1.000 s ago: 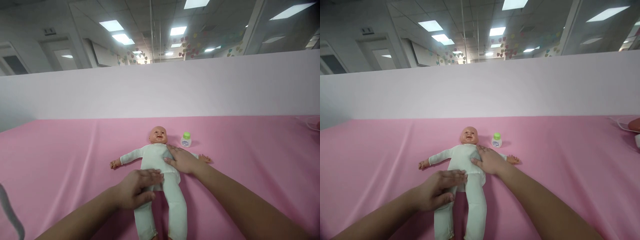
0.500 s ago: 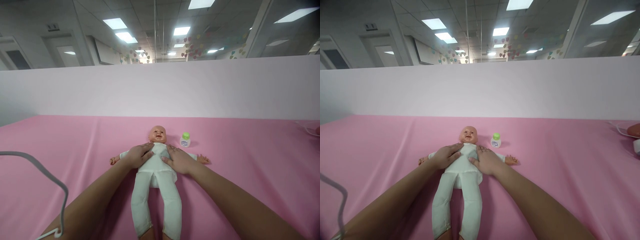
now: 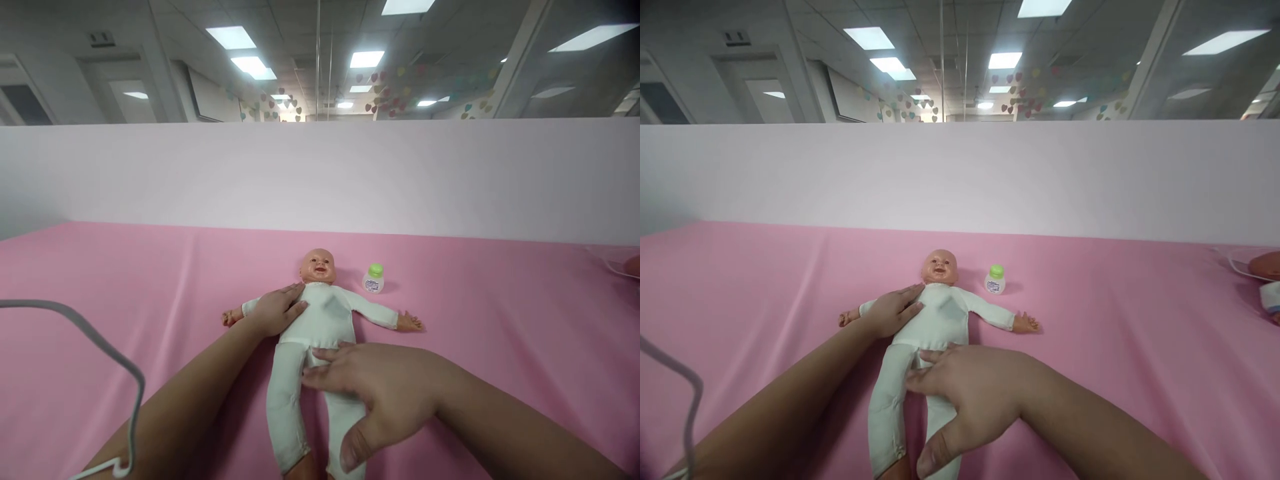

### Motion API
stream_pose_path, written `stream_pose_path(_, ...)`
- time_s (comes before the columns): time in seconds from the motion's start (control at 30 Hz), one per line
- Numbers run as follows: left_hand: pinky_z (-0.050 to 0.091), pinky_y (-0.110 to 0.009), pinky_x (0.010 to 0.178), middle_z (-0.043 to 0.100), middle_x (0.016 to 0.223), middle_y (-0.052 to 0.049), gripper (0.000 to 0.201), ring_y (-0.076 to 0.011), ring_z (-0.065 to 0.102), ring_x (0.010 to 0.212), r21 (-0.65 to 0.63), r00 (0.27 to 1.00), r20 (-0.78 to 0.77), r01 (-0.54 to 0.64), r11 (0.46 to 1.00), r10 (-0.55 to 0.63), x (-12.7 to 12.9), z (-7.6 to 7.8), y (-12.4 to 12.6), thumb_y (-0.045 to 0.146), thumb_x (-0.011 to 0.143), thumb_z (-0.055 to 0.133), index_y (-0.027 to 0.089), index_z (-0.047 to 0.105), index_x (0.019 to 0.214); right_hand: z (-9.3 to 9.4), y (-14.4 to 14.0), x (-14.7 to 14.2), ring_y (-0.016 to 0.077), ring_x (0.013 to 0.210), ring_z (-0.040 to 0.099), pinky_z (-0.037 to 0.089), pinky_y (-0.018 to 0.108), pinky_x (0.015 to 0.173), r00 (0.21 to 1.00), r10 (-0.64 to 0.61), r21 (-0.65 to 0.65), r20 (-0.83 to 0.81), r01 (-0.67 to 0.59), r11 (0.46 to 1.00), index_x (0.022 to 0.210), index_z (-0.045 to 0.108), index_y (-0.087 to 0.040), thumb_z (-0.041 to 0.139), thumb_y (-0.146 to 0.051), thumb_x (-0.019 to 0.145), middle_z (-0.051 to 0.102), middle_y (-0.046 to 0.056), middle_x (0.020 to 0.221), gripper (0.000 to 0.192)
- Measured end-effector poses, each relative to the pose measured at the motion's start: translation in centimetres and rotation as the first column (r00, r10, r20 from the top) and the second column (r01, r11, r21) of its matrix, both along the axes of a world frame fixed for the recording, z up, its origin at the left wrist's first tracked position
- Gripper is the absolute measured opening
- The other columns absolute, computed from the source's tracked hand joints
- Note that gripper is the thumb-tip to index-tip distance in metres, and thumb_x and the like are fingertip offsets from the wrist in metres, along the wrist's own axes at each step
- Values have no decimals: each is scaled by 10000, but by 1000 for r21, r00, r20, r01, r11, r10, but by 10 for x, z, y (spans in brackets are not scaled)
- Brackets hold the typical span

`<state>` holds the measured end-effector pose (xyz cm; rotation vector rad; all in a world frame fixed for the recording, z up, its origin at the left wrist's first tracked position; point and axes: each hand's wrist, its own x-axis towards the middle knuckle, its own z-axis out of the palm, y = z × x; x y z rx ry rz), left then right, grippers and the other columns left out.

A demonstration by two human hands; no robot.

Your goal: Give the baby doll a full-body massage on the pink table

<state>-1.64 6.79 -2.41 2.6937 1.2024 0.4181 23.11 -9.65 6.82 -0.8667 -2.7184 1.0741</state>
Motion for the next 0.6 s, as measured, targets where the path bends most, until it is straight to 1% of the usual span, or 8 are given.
stream_pose_path(0.07,346,-421,1249,455,1635,-117,764,-287,443,1512,-14,1000,-9,-3,1000,3,1,0,-1,641,1054,285,142,416,1618,-10,12,-2,390,1557,340,216,545,1283,999,-31,13,-32,32,999,1609,427,-260,726,-714,842,441,111,1651,940)
stream_pose_path(0.13,347,-422,1249,447,1639,-115,762,-287,440,1514,-24,1000,-11,-6,1000,6,2,0,-3,634,1056,283,138,410,1620,-26,30,-1,367,1582,292,133,551,1306,989,-138,72,-49,142,987,1619,404,-244,658,-728,890,393,105,1676,910)
stream_pose_path(0.2,344,-418,1251,442,1643,-111,755,-284,435,1518,-27,1000,-7,-3,1000,3,3,1,-4,625,1057,288,138,410,1621,-44,49,3,346,1600,251,71,552,1316,971,-227,168,-71,236,957,1638,358,-220,592,-720,939,337,117,1699,891)
stream_pose_path(0.27,330,-411,1259,437,1646,-108,743,-278,424,1524,-25,1000,-5,8,1000,-8,4,1,-4,611,1057,301,140,409,1621,-59,64,9,323,1610,228,68,542,1320,959,-270,239,-88,284,928,1657,308,-213,505,-714,985,297,119,1714,861)
stream_pose_path(0.37,318,-409,1267,434,1648,-106,730,-273,418,1529,-22,1000,-6,21,1000,-21,3,0,-3,591,1055,320,138,410,1620,-75,79,16,306,1618,205,126,503,1321,922,-381,304,-76,385,872,1670,272,-190,398,-717,1019,249,115,1733,847)
stream_pose_path(0.47,313,-408,1271,422,1656,-107,738,-274,411,1533,-23,1000,-10,29,999,-29,2,-2,-2,596,1056,312,133,405,1623,-83,85,20,333,1609,226,207,484,1297,828,-559,321,-49,543,776,1672,248,-127,370,-752,1003,232,157,1737,924)
stream_pose_path(0.53,305,-412,1275,412,1662,-113,746,-278,402,1537,-19,1000,-11,27,999,-27,3,-4,-1,602,1059,295,128,397,1626,-84,86,21,357,1571,316,297,488,1244,757,-652,314,-28,626,714,1647,309,-116,355,-760,1000,322,187,1704,914)
stream_pose_path(0.6,295,-419,1278,413,1661,-126,748,-284,400,1538,-9,1000,-17,15,1000,-15,4,-5,-1,598,1063,279,119,396,1625,-82,86,21,375,1456,485,419,475,1120,696,-718,310,4,681,663,1558,457,-144,355,-755,1001,496,193,1600,833)
